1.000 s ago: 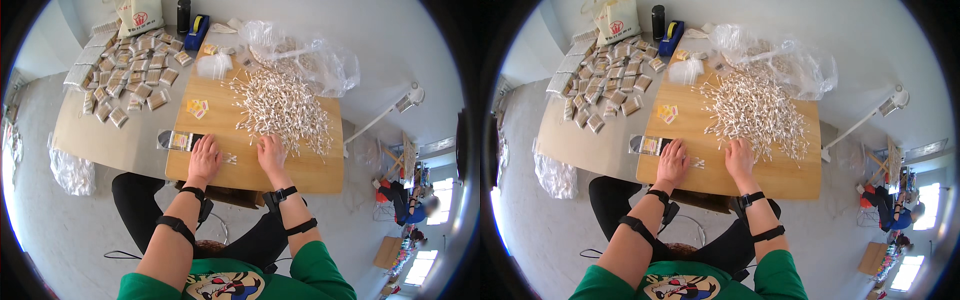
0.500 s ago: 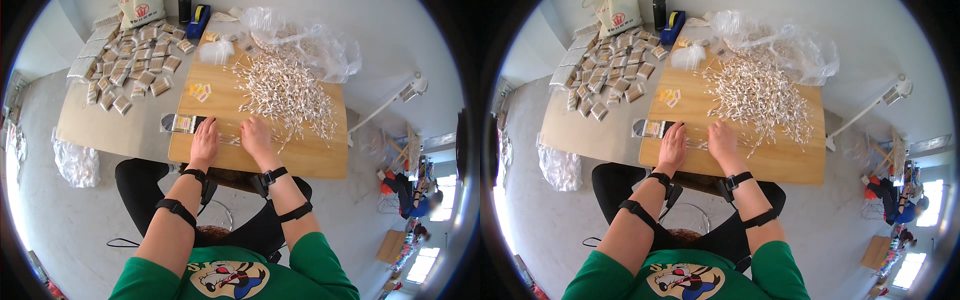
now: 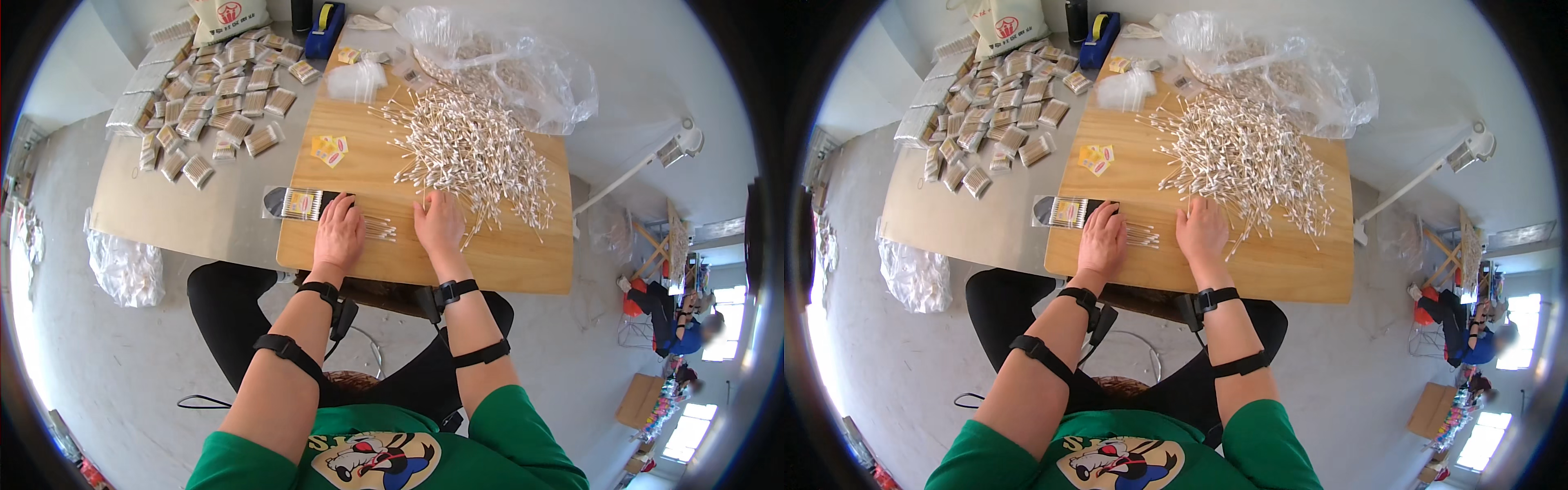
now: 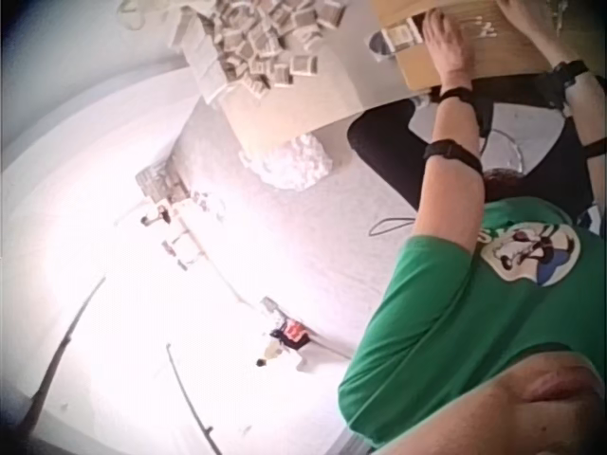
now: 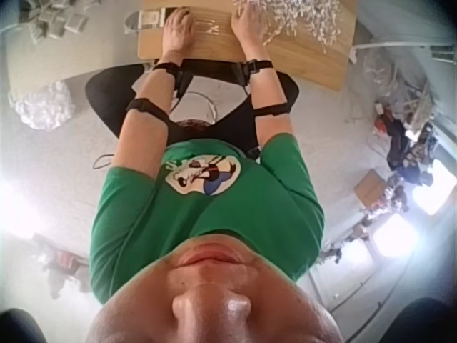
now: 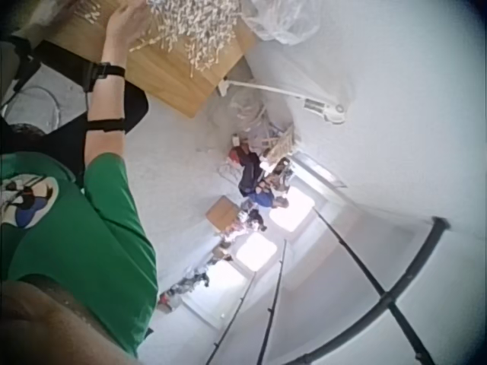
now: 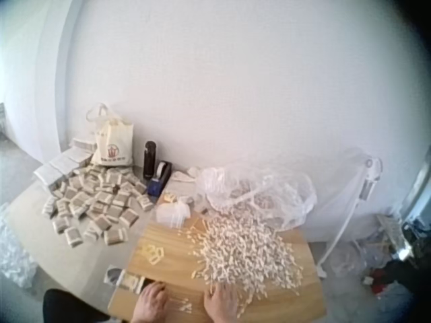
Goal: Manually placing a set number of cotton swabs into a small plastic bag and sealing it with a sticker label.
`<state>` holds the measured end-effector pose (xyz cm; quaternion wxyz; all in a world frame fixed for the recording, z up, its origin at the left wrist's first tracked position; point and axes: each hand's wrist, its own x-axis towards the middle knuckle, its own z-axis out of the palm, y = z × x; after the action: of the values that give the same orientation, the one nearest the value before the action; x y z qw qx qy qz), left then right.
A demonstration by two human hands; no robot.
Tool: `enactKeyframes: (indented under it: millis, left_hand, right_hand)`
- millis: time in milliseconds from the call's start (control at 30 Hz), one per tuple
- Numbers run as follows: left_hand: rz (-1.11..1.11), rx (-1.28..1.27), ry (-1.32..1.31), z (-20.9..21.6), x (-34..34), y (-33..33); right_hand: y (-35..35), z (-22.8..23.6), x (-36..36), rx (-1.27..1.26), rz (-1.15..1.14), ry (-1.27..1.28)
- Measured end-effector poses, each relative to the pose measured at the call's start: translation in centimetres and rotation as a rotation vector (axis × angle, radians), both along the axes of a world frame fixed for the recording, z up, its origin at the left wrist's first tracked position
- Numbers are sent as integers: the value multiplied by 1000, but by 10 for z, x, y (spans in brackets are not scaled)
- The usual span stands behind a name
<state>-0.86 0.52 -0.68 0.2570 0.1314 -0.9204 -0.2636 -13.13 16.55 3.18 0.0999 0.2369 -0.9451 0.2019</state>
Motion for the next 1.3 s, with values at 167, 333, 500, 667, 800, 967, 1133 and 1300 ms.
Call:
enactKeyframes:
  millis: [167, 333, 500, 667, 800, 967, 1133, 1300]
  left_hand:
    - [-34, 29, -21, 5, 1, 0]
    - [-23, 37, -5, 4, 2, 0]
    - [7, 38, 3, 4, 0, 0]
    - [8, 14, -36, 5, -1, 2]
    - [-5, -37, -38, 4, -1, 1]
    - [8, 20, -17, 0, 0, -1]
    - [6, 23, 9, 4, -1, 1]
    - [2, 18, -35, 8, 0, 0]
  right_hand:
    - [6, -10, -6, 138, 19, 65]
    - [1, -13, 8, 61, 92, -2]
    - [-13, -8, 19, 47, 206, -57]
    - [-17, -8, 22, 21, 391, -30]
    - [-21, -1, 17, -53, 339, -171]
    - [-32, 0, 1, -86, 428, -57]
    - [-24, -4, -10, -20, 442, -62]
    - [-22, -3, -6, 4, 380, -43]
